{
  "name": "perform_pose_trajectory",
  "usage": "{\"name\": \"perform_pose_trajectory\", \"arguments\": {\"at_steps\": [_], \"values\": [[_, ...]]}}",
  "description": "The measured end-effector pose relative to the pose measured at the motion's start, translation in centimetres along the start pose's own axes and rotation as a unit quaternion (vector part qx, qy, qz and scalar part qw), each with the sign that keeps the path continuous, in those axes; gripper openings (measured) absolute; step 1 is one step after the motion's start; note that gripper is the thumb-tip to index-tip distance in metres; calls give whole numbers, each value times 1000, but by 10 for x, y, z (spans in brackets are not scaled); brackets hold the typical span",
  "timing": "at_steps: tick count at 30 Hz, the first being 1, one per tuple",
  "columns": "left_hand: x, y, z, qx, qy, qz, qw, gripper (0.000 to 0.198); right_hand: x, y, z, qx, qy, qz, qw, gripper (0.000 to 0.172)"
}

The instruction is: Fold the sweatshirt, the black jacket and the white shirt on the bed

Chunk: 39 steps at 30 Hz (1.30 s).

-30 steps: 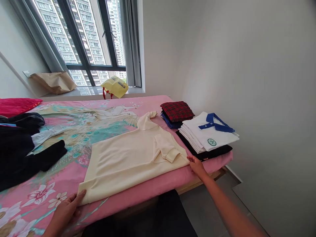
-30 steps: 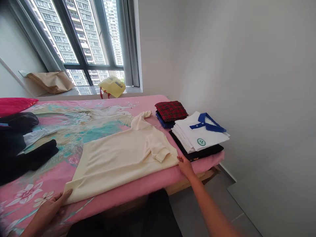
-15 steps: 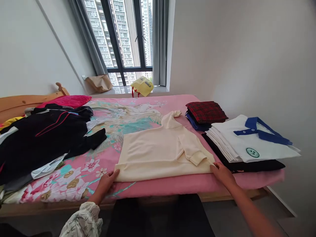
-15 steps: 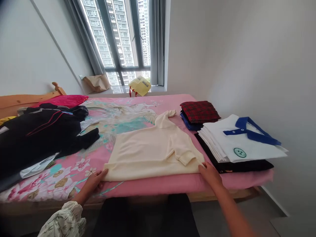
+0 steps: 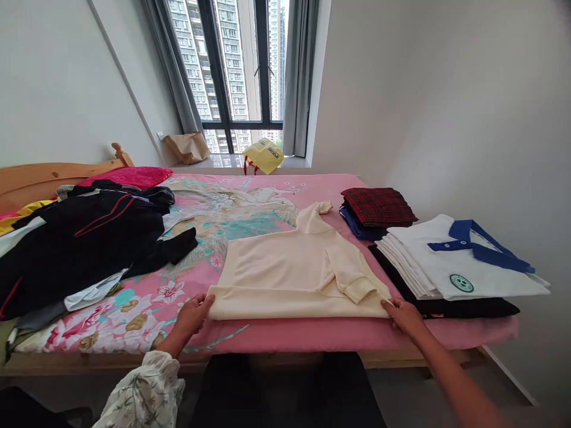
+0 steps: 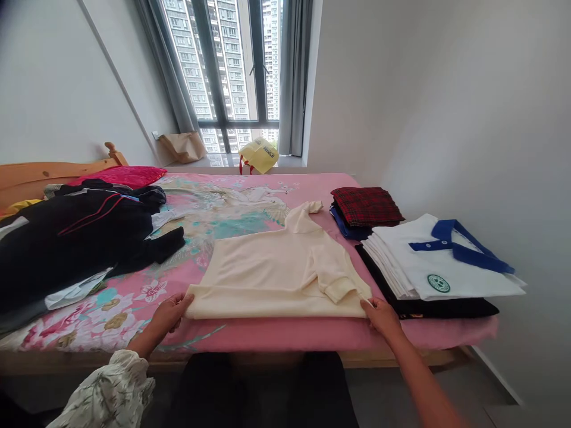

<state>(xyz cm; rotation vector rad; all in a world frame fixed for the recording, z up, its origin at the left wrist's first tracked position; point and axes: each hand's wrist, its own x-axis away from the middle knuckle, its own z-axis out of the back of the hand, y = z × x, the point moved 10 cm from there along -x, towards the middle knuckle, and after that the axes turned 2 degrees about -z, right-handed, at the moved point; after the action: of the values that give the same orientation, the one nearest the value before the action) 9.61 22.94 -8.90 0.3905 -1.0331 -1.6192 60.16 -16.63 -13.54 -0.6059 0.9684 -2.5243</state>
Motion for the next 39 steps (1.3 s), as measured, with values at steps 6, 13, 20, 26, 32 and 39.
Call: {"name": "perform_pose_trajectory", "arguments": {"at_steps": [6,13,20,26,32,39], "values": [[8,-18,14,-34,-10,-11,999,35,30,30,-23,-40,-100,-97,989,23],[22,-9,34,-184,92,-50,977,47,53,-9,32,116,104,-7,988,20],[86,72,-38,-295,58,-426,853,35,153,-156,-57,33,22,367,930,21],[74,37,-72,-427,10,-327,843,59,174,-162,-153,194,-70,455,866,53],[62,53,-74,-435,0,-283,855,47,164,-169,-150,212,-41,418,882,45],[86,126,-127,-327,-3,-392,860,31,163,-160,-170,220,-48,448,865,65]]}}
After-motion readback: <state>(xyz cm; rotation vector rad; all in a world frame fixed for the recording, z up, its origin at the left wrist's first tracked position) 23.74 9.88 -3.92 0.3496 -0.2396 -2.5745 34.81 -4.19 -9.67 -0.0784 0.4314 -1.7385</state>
